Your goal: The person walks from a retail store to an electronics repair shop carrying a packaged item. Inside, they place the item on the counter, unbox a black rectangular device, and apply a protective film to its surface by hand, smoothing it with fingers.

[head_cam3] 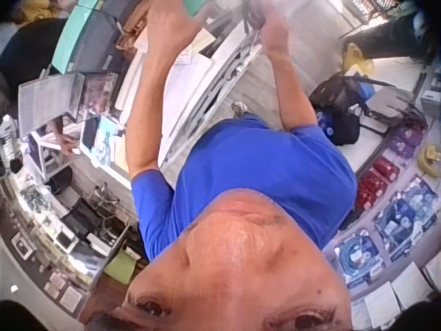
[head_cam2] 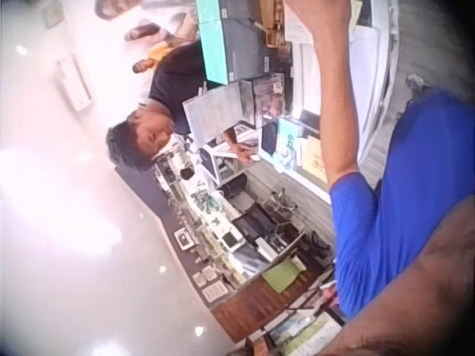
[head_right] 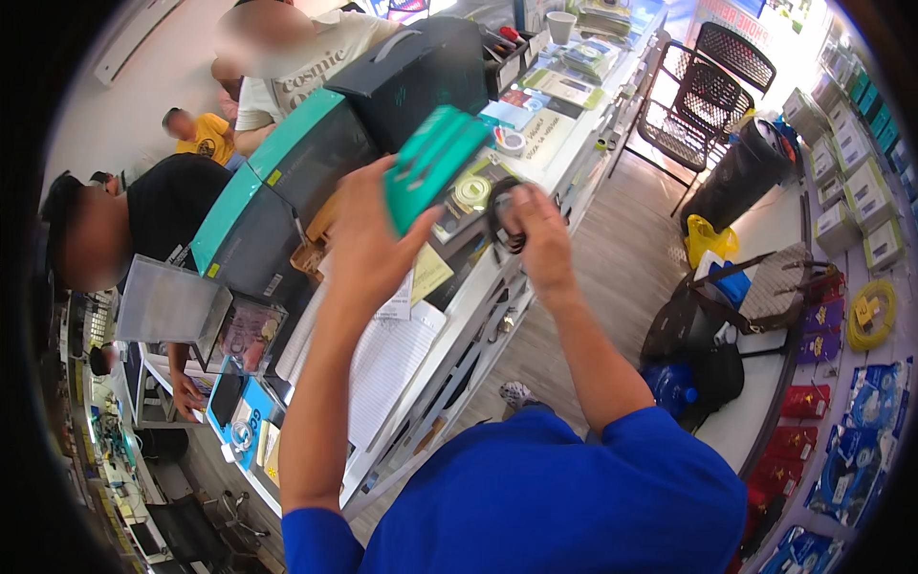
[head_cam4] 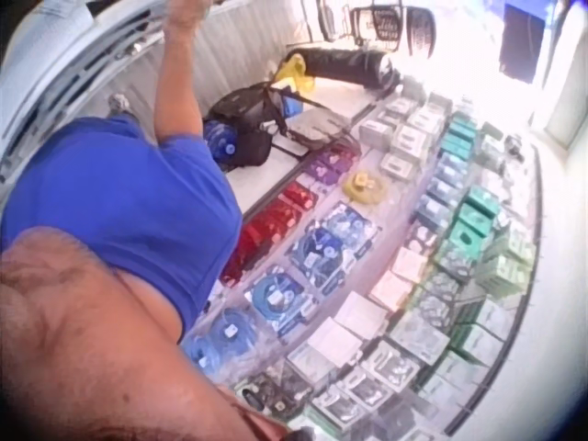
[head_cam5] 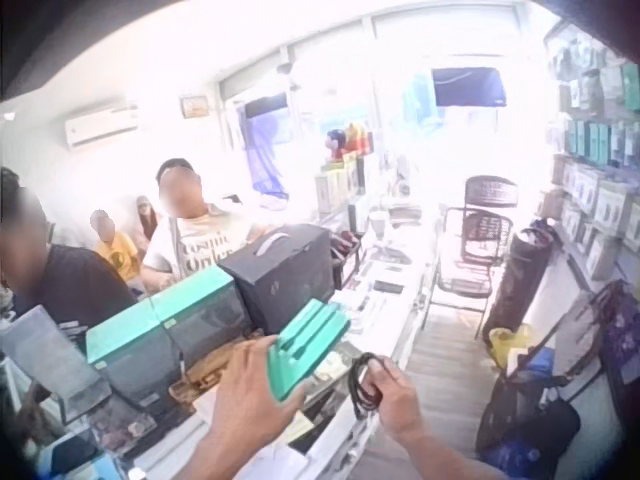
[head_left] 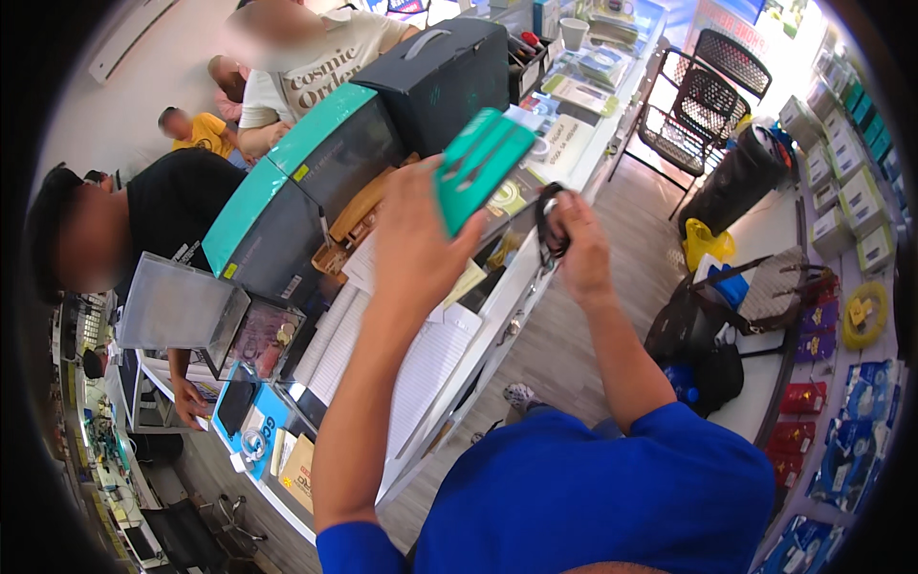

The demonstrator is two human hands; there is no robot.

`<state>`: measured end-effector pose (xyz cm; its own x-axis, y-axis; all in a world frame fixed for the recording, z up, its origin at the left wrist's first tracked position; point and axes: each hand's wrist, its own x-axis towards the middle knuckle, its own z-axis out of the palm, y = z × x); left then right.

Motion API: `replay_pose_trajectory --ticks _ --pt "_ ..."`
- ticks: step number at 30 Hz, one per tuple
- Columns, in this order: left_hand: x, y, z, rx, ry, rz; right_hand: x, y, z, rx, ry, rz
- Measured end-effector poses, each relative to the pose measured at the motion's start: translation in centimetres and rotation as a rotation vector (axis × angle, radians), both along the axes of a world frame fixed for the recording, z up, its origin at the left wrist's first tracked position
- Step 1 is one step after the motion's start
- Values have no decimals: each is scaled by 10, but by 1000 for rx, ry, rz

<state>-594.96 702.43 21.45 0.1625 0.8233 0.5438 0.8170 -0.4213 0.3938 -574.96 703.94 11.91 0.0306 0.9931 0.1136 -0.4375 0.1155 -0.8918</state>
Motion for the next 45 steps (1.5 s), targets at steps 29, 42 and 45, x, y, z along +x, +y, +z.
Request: replay_pose_trajectory --ticks 29,42,45 --pt "-4 72 -72 -369 59 -49 60 286 -60 592 -1219 -723" --pt "1 16 -50 -6 162 89 0 124 23 580 -912 267" --pt "-19 -22 -39 78 157 54 -20 98 18 268 -540 508"
